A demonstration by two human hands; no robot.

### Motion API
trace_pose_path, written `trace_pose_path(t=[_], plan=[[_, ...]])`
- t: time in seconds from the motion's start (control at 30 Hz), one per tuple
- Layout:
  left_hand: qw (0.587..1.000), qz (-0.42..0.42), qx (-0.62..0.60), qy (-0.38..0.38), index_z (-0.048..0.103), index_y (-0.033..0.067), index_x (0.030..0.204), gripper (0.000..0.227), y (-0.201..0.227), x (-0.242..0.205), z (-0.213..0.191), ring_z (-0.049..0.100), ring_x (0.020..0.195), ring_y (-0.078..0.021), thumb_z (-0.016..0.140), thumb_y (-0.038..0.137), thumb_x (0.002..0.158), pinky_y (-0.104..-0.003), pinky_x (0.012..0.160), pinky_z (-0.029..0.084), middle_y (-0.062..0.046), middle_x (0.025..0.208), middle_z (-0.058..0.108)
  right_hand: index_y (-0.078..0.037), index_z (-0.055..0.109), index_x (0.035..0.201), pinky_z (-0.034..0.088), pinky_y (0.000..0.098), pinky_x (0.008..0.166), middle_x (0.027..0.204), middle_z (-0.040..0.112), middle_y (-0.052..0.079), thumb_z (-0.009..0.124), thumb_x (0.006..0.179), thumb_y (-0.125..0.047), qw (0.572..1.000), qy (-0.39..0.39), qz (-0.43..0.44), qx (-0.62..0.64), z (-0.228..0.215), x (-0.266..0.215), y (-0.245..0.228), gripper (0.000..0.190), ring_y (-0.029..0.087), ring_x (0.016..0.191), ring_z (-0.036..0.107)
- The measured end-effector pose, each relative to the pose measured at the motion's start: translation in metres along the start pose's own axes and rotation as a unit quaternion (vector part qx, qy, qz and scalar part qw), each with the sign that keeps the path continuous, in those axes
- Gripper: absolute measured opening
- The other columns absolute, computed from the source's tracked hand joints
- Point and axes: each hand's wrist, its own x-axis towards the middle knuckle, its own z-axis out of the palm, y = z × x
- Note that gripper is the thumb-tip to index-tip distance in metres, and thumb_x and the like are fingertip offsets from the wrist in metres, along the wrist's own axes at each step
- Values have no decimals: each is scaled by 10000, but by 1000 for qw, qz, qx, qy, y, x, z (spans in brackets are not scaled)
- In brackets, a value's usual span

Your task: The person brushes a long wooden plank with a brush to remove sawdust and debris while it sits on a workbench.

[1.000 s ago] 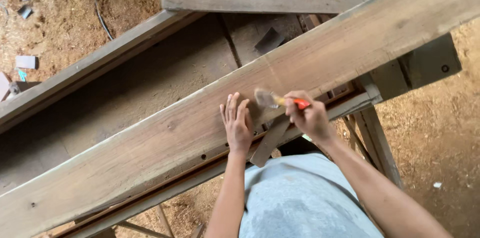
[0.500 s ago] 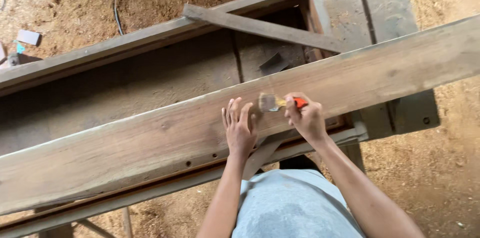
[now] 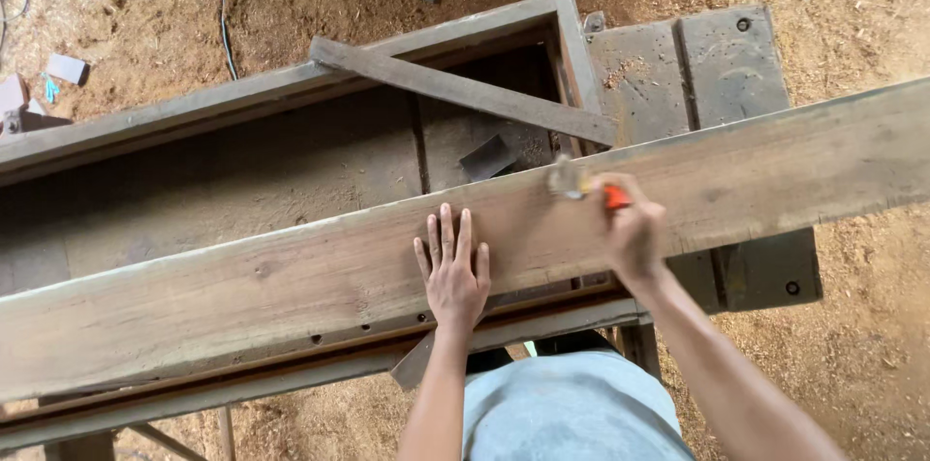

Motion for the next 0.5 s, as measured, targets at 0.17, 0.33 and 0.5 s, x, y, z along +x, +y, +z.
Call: trace_pose_path(t=[0.17,0.33,0.5], plan=[[1000,5,9,21,431,218,1544,577,0,-6,4,188,1554,-245,520,387,999,-493,1267,65,-37,1672,253,1,624,1162,592,208,442,766,708,78,509,1121,-279,985,-53,-24,164,-7,-23,14,305,118,577,700],[999,0,-18,29,442,182,1539,589,10,-2,5,184,1565,-256,568,347,988,-505,1271,55,-72,1672,267,-15,635,1127,586,195,431,756,705,74,517,1117,-252,987,-52,-68,135,-17,-22,19,265,120,584,701],[997,56,-45,26,497,122,1477,568,34,7,16,236,1512,-300,604,339,963,-523,1239,65,-143,1622,325,4,629,1131,547,200,377,717,675,79,533,1094,-232,994,11,22,110,-37,-13,36,257,108,536,670]])
